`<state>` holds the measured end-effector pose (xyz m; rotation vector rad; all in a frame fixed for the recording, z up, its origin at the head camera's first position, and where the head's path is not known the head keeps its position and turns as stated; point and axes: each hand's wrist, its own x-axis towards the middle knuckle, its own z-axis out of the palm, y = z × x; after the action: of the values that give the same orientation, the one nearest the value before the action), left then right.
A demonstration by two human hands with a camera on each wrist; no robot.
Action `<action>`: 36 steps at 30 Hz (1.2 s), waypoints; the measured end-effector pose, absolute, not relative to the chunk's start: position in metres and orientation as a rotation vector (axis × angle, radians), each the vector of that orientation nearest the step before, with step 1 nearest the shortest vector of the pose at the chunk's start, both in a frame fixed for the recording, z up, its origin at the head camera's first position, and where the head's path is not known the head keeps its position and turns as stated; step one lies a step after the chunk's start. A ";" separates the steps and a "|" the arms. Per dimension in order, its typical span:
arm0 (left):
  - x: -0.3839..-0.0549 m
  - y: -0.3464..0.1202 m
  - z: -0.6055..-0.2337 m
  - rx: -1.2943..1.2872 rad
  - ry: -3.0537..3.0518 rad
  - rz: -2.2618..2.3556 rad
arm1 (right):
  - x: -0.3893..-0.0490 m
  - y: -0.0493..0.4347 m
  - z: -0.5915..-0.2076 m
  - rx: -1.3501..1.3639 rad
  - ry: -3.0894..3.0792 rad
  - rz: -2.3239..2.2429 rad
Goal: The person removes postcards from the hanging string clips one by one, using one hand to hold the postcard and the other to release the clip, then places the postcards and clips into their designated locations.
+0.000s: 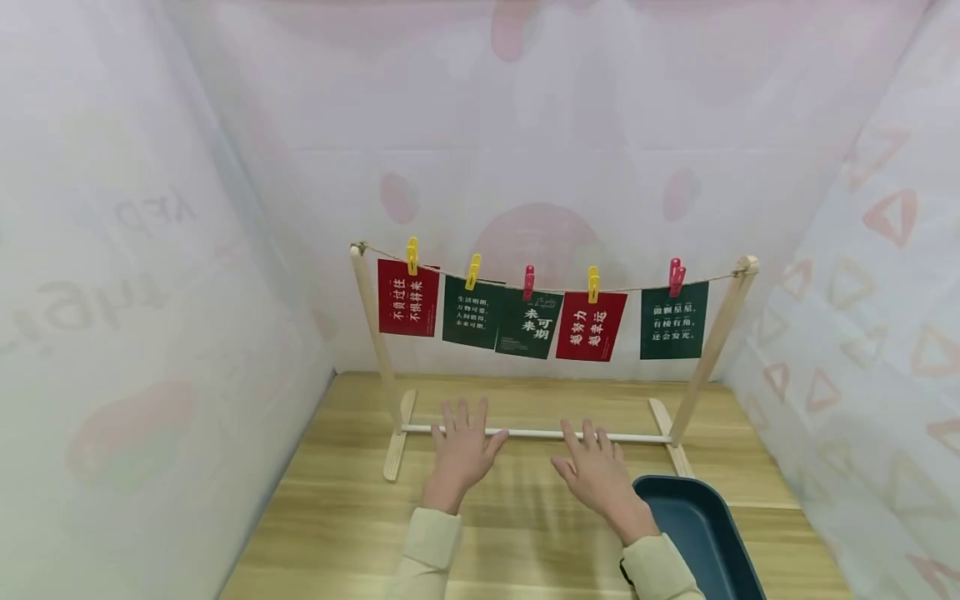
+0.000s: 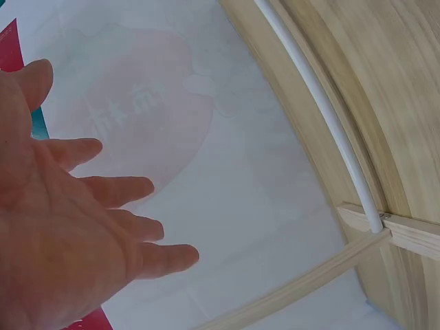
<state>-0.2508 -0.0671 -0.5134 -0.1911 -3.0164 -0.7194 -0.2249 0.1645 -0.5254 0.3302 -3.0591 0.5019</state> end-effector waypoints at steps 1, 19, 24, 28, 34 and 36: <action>-0.251 -0.068 -0.513 -0.192 -3.009 -0.721 | -0.226 0.164 -0.524 0.341 -3.054 0.506; -0.260 -0.078 -0.511 -0.241 -2.840 -0.764 | -0.243 0.168 -0.496 0.416 -2.889 0.558; -0.268 -0.080 -0.513 -0.272 -2.767 -0.942 | -0.251 0.168 -0.488 0.400 -2.893 0.594; -0.273 -0.083 -0.514 -0.244 -2.699 -1.072 | -0.256 0.166 -0.482 0.399 -2.888 0.606; -0.279 -0.090 -0.509 -0.173 -2.592 -1.159 | -0.263 0.162 -0.468 0.425 -2.825 0.550; -0.280 -0.091 -0.506 -0.167 -2.556 -1.163 | -0.265 0.160 -0.463 0.442 -2.807 0.549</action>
<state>-0.2805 -0.0913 -0.5055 -0.1667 -2.5557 -1.1631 -0.2648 0.1600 -0.4633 0.4417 -2.8070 0.5490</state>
